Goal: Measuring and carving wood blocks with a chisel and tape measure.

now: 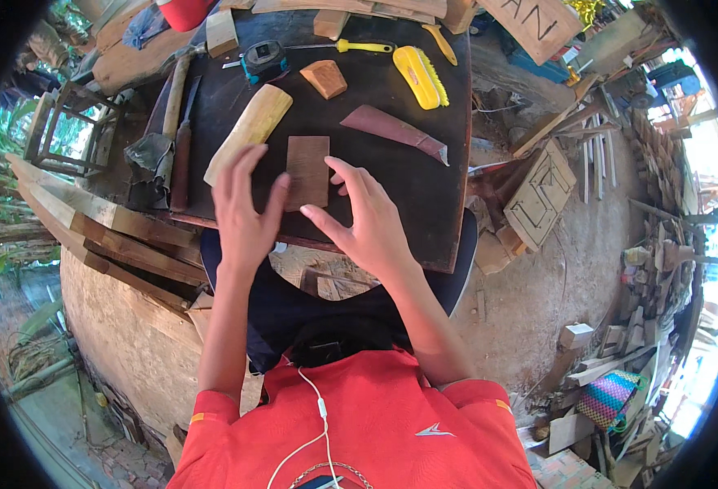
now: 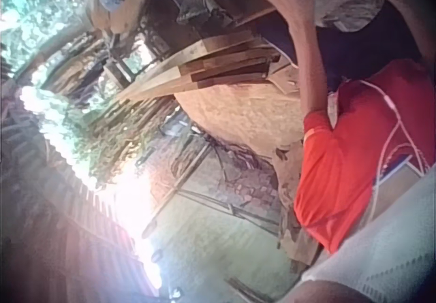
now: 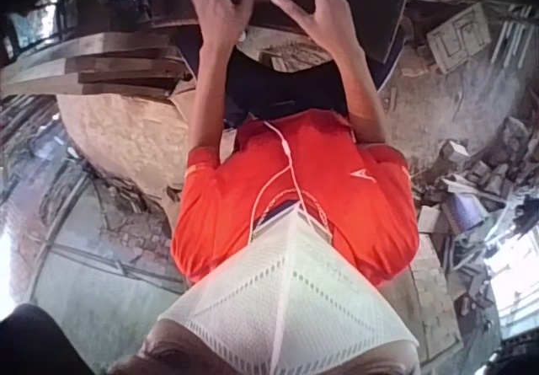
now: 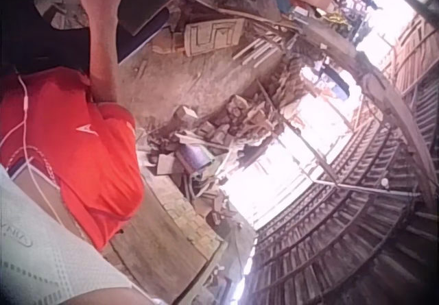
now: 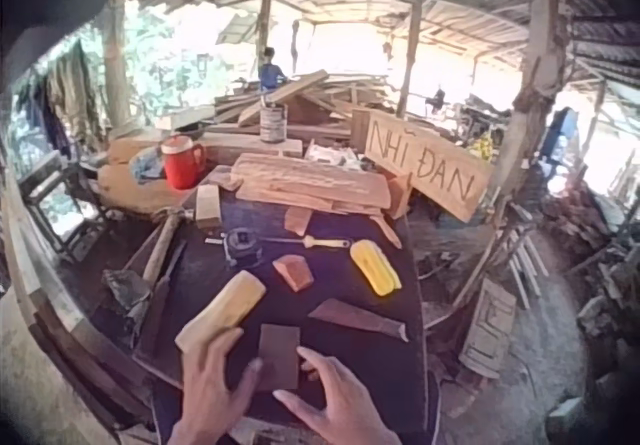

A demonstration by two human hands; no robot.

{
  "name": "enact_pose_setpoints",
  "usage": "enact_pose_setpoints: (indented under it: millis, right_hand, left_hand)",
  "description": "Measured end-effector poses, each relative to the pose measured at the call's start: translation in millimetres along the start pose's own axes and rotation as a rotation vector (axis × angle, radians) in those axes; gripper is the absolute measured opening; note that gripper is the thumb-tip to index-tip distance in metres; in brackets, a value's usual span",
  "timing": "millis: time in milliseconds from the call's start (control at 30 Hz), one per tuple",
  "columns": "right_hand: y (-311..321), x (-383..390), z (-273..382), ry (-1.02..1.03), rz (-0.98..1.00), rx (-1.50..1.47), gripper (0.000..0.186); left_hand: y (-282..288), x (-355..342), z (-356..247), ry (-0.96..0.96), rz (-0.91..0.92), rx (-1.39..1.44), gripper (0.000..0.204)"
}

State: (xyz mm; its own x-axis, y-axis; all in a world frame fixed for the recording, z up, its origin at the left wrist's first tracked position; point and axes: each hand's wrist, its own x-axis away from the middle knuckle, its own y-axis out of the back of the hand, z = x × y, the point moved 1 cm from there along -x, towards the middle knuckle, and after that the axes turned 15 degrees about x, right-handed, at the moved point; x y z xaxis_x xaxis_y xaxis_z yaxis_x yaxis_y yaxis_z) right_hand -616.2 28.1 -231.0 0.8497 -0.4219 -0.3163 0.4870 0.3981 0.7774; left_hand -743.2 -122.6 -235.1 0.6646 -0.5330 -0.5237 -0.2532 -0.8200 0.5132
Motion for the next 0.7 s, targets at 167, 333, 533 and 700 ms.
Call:
enact_pose_setpoints:
  millis: [167, 333, 533, 700]
  right_hand:
    - [10, -3, -19, -0.032, -0.014, -0.031, 0.041]
    - [14, -3, -34, -0.071, -0.101, -0.068, 0.034]
    - [7, -6, -42, -0.009, -0.107, 0.065, 0.031]
    - [4, -5, -42, 0.019, -0.097, 0.042, 0.028]
  left_hand:
    - [-17, 7, -1, -0.016, 0.205, 0.011, 0.069]
    - [-19, 6, 0, 0.047, 0.266, 0.005, 0.079]
    - [-23, 6, 1, 0.015, 0.254, -0.018, 0.082]
    - [-21, 9, 4, -0.006, 0.213, -0.044, 0.083]
